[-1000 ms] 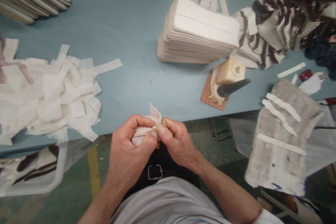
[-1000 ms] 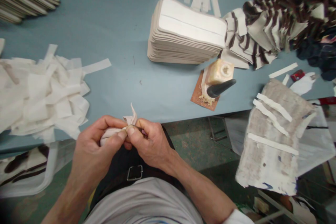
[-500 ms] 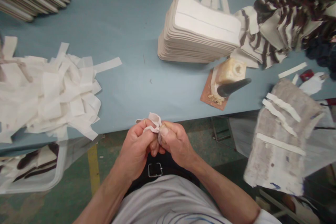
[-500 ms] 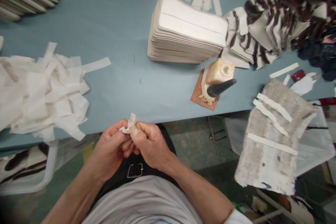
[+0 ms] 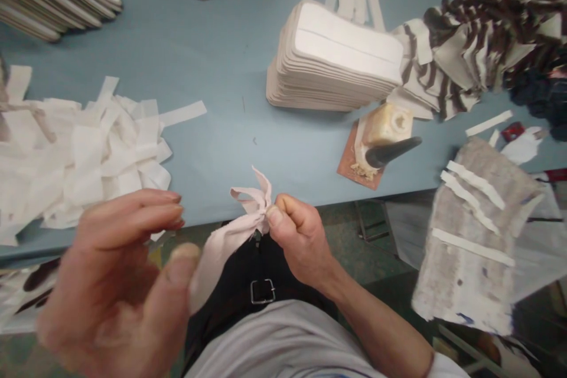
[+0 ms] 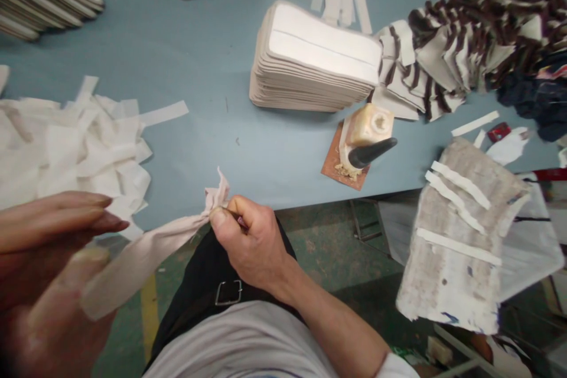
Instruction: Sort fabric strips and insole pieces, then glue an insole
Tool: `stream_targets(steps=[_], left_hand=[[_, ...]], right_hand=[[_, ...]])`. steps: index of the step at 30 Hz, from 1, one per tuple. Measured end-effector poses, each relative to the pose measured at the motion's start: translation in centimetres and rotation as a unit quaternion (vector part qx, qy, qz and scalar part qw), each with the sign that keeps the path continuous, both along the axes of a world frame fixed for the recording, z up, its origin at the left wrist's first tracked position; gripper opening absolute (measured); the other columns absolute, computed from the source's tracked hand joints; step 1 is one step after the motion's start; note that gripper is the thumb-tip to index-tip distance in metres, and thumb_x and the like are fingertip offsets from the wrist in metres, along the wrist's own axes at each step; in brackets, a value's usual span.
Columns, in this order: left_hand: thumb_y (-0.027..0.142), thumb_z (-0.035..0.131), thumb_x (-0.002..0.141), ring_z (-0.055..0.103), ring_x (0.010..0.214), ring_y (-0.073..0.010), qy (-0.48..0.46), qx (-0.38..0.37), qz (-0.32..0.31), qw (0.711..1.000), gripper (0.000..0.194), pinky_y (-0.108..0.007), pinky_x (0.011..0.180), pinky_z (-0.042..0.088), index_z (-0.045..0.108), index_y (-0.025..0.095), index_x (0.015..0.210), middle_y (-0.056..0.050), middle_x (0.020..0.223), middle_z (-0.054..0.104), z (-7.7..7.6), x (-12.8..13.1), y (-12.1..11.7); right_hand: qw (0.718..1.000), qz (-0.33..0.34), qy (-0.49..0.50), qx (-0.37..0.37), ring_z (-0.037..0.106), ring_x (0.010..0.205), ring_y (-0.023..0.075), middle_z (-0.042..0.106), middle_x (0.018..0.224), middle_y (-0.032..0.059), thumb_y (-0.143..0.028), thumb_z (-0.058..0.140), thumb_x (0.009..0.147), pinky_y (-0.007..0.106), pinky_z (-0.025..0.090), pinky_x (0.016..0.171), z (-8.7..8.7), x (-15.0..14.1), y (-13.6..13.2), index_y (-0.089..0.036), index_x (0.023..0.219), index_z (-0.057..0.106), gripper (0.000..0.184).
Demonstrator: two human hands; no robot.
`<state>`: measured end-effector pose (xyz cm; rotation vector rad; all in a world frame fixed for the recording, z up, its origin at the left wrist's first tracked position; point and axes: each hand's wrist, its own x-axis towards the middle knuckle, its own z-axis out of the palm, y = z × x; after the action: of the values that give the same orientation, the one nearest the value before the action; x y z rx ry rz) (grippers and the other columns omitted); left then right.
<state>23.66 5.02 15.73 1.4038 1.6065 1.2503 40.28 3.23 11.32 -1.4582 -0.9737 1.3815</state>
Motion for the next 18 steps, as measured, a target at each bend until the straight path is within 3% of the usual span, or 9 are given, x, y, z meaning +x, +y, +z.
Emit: stream_targets(steps=[2, 4, 8, 18], left_hand=[[0.028, 0.078, 0.078, 0.066, 0.106, -0.0264, 0.080, 0.028, -0.090, 0.992, 0.024, -0.040, 0.100, 0.051, 0.075, 0.033, 0.101, -0.001, 0.110, 0.073, 0.8, 0.3, 0.4], [0.031, 0.076, 0.083, 0.070, 0.092, -0.0226, 0.109, -0.041, -0.136, 0.984, 0.021, -0.035, 0.085, 0.056, 0.075, 0.034, 0.104, 0.002, 0.102, 0.076, 0.7, 0.7, 0.6], [0.032, 0.071, 0.086, 0.060, 0.058, -0.0131, 0.050, -0.185, -0.156, 0.969, 0.006, -0.024, 0.052, 0.046, 0.073, 0.030, 0.091, 0.007, 0.072, 0.069, -0.7, 1.5, 0.6], [0.030, 0.069, 0.081, 0.054, 0.056, -0.0108, -0.001, -0.217, -0.126, 0.968, 0.006, -0.020, 0.052, 0.043, 0.069, 0.026, 0.077, 0.007, 0.065, 0.064, -1.5, 2.4, 0.7]], right_hand=[[1.000, 0.002, -0.029, 0.012, 0.026, 0.052, 0.0083, 0.028, 0.055, -0.0082, -0.040, 0.055, 0.090, 0.025, 0.024, 0.050, 0.3, -0.2, 0.3, -0.024, 0.060, 0.033, 0.041], [0.999, 0.002, -0.039, 0.015, 0.027, 0.052, 0.0082, 0.030, 0.055, -0.0082, -0.040, 0.054, 0.090, 0.025, 0.024, 0.050, 0.6, -0.5, 0.5, -0.024, 0.060, 0.033, 0.040], [0.999, -0.009, -0.044, 0.015, 0.029, 0.051, 0.0084, 0.032, 0.054, -0.0081, -0.040, 0.054, 0.089, 0.025, 0.026, 0.049, 0.5, -1.0, 0.4, -0.025, 0.060, 0.034, 0.038], [1.000, -0.009, -0.022, 0.002, 0.029, 0.054, 0.0091, 0.033, 0.056, -0.0076, -0.040, 0.054, 0.091, 0.026, 0.026, 0.052, 0.0, -1.0, 0.5, -0.024, 0.061, 0.034, 0.039]])
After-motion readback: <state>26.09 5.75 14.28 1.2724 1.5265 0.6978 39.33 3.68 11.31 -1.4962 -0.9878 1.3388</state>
